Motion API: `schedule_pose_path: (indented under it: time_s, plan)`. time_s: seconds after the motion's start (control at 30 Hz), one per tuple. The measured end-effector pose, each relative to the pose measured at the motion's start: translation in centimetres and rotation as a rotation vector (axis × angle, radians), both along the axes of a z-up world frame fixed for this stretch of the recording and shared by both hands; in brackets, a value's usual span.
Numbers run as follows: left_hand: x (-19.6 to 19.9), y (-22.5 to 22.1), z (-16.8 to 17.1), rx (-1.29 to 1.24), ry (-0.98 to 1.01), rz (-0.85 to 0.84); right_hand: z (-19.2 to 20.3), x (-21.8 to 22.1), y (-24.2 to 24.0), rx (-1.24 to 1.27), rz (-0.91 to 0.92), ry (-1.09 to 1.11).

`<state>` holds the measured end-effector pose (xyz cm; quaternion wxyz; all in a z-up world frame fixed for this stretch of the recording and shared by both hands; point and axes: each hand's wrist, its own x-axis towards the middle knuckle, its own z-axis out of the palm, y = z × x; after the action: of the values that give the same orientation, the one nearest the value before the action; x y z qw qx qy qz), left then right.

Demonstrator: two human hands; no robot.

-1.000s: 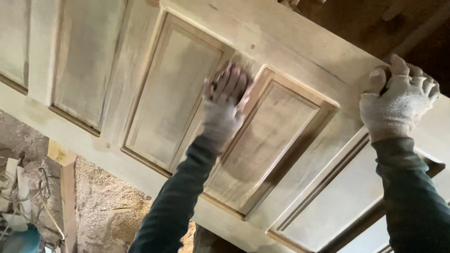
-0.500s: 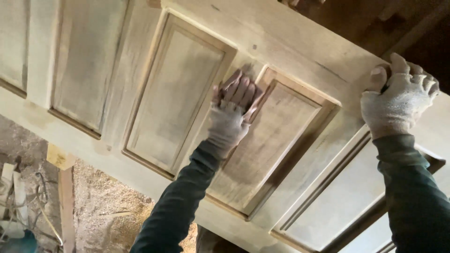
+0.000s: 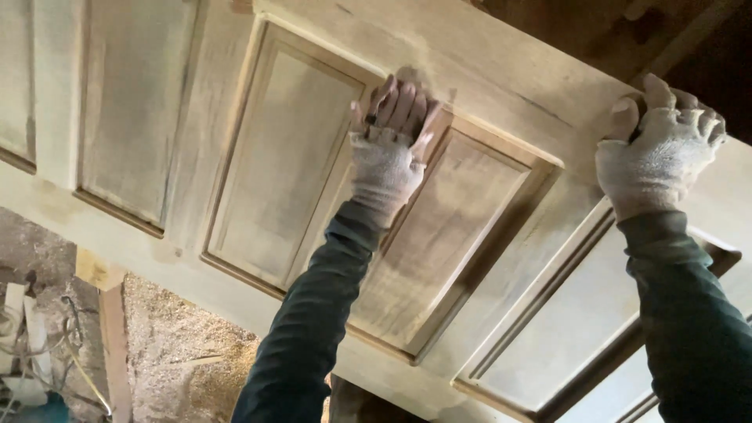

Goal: Hand-sanding a paneled wooden door to smooth the surface and edges.

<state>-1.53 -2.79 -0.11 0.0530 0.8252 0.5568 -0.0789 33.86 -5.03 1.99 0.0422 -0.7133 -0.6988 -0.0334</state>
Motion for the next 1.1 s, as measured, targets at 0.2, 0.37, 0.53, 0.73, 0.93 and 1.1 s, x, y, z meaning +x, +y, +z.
schedule_pose_path:
  time_s: [0.2, 0.37, 0.53, 0.73, 0.93, 1.1]
  plan:
    - [2.4, 4.9, 0.7, 0.243, -0.133, 0.182, -0.5, -0.1, -0.5, 0.04, 0.05, -0.02]
    - [-0.8, -2.1, -2.7, 0.14, -0.203, 0.033, -1.3, 0.3, 0.6, 0.076, 0.031, -0.027]
    - [2.8, 6.5, -1.3, 0.25, -0.18, 0.152, -0.5, -0.1, 0.4, 0.058, 0.014, -0.016]
    - [-1.0, -2.2, 0.0, 0.186, -0.134, 0.049, -0.6, -0.6, 0.5, 0.037, -0.007, 0.017]
    - [1.4, 4.9, -0.5, 0.231, -0.103, 0.083, -0.5, -0.4, 0.3, 0.082, 0.021, 0.004]
    - [-1.1, -4.4, 5.3, 0.135, -0.041, 0.077, -1.1, 0.1, 0.6, 0.026, -0.015, -0.001]
